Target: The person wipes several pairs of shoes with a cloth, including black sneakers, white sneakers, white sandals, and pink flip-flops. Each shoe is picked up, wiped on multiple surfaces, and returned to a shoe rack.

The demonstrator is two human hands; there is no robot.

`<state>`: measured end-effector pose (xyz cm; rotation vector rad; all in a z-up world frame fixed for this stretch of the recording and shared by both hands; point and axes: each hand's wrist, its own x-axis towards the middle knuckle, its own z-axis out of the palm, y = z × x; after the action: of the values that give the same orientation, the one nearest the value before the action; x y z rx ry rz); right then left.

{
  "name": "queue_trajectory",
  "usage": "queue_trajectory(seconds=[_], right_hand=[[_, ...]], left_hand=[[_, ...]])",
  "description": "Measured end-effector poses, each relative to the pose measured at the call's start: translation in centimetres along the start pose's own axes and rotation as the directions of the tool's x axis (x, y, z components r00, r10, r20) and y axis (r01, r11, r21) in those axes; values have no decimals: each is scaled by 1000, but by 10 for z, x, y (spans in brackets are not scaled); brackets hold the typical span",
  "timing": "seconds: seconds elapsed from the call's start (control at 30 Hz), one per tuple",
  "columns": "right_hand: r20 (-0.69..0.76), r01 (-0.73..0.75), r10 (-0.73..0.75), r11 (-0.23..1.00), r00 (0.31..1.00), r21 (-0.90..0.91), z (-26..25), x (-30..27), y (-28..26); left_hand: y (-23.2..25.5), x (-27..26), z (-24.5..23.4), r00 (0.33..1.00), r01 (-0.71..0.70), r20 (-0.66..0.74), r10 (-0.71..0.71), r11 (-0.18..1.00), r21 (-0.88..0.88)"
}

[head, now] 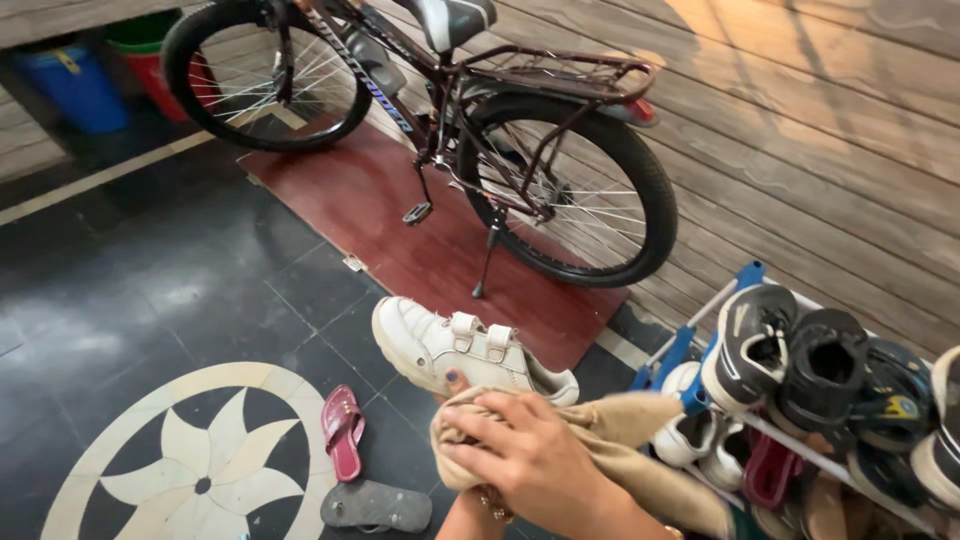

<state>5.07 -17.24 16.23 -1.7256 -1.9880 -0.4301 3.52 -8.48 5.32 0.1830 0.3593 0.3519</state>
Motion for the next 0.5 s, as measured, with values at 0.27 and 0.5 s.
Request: queue_trajectory(seconds=[0.27,0.5], right_hand=[[-37,-247,248,969,968,27,-8,-33,31],[-162,-264,248,961,955,-85,-13,19,31]], left_hand=[[67,3,-12,791,-526,-284,542,840,136],[37,-2,-1,837,-462,-247,488,873,158]])
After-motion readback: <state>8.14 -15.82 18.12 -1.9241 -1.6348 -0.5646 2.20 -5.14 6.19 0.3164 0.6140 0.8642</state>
